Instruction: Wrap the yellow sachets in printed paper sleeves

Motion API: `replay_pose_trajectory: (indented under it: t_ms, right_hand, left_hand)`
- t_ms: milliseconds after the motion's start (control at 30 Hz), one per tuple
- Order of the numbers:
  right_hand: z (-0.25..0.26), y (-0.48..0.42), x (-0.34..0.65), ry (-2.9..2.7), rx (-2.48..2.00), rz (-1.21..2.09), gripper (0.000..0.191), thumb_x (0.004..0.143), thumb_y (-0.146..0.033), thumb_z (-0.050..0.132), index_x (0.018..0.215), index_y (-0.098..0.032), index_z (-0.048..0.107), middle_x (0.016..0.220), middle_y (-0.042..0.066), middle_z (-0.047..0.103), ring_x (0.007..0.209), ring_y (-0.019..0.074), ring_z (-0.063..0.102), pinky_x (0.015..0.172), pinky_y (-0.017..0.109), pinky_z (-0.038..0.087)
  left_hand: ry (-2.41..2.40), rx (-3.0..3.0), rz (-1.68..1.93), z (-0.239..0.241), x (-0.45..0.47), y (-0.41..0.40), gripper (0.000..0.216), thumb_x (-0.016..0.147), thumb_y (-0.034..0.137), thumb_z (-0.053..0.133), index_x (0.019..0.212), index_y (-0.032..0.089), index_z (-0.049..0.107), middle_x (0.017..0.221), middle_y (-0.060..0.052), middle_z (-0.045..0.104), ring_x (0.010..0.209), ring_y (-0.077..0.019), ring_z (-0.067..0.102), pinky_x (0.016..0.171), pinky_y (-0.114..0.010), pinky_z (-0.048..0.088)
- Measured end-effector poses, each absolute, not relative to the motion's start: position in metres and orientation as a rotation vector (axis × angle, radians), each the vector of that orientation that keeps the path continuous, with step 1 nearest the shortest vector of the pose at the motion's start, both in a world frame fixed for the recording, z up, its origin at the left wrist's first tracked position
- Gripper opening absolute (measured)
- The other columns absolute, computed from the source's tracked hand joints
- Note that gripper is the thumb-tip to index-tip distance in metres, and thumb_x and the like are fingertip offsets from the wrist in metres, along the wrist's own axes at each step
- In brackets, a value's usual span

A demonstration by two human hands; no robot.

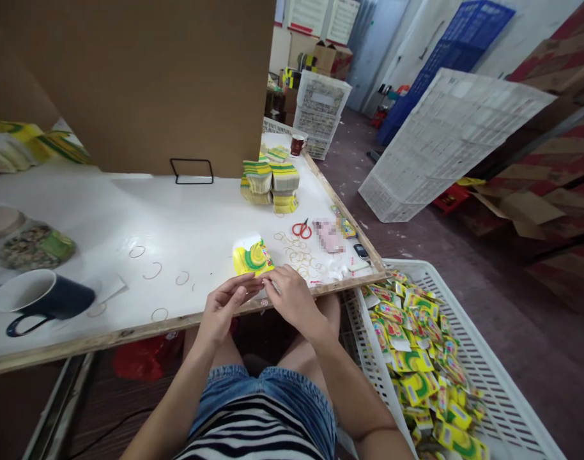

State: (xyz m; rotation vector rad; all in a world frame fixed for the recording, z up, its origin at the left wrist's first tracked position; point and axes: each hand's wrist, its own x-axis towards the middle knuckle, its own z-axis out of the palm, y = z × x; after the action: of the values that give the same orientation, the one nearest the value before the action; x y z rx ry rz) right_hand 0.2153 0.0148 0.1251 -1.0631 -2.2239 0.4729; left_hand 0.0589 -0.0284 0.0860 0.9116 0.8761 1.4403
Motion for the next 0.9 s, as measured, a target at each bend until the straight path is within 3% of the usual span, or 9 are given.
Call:
replay_pose_trajectory:
  t_ms: [200,467,800,900]
  right_hand:
    - [0.112,0.026,0.206,-2.306,-1.026,0.438,0.019,0.085,-0.009,0.053,0.087,-0.020,0.068,0.084,0.007,0.068,0.085,0.0237,0.059,0.076,0.036,0.047]
    - [0.091,0.042,0.190,-2.123,-1.110,0.434,0.021,0.084,-0.008,0.052,0.086,-0.021,0.068,0.084,0.007,0.069,0.084,0.0224,0.061,0.077,0.035,0.048]
    - [0.099,0.061,0.181,-2.349,-0.929,0.468,0.019,0.083,-0.005,0.053,0.085,-0.017,0.067,0.082,0.008,0.068,0.084,0.0217,0.061,0.078,0.034,0.048]
    - [0.099,0.070,0.173,-2.326,-0.992,0.429,0.018,0.082,-0.005,0.053,0.082,-0.017,0.067,0.081,0.007,0.068,0.084,0.0210,0.061,0.078,0.032,0.047]
  left_hand:
    - [0.930,0.977,1.459,0.084,0.054,-0.028,0.036,0.080,0.040,0.069,0.104,0.014,0.068,0.102,-0.013,0.075,0.099,-0.0257,0.070,0.093,-0.040,0.052]
    - [0.964,1.064,1.489,0.085,0.062,-0.026,0.039,0.083,0.036,0.066,0.116,0.016,0.061,0.127,-0.014,0.064,0.120,-0.0239,0.059,0.107,-0.040,0.042]
    - [1.002,1.056,1.575,0.086,0.041,-0.012,0.041,0.082,0.040,0.066,0.112,0.014,0.057,0.107,-0.015,0.072,0.104,-0.0243,0.067,0.096,-0.040,0.050]
    - [1.005,1.094,1.589,0.087,0.041,-0.008,0.043,0.083,0.041,0.065,0.115,0.015,0.057,0.114,-0.015,0.070,0.110,-0.0252,0.065,0.099,-0.041,0.048]
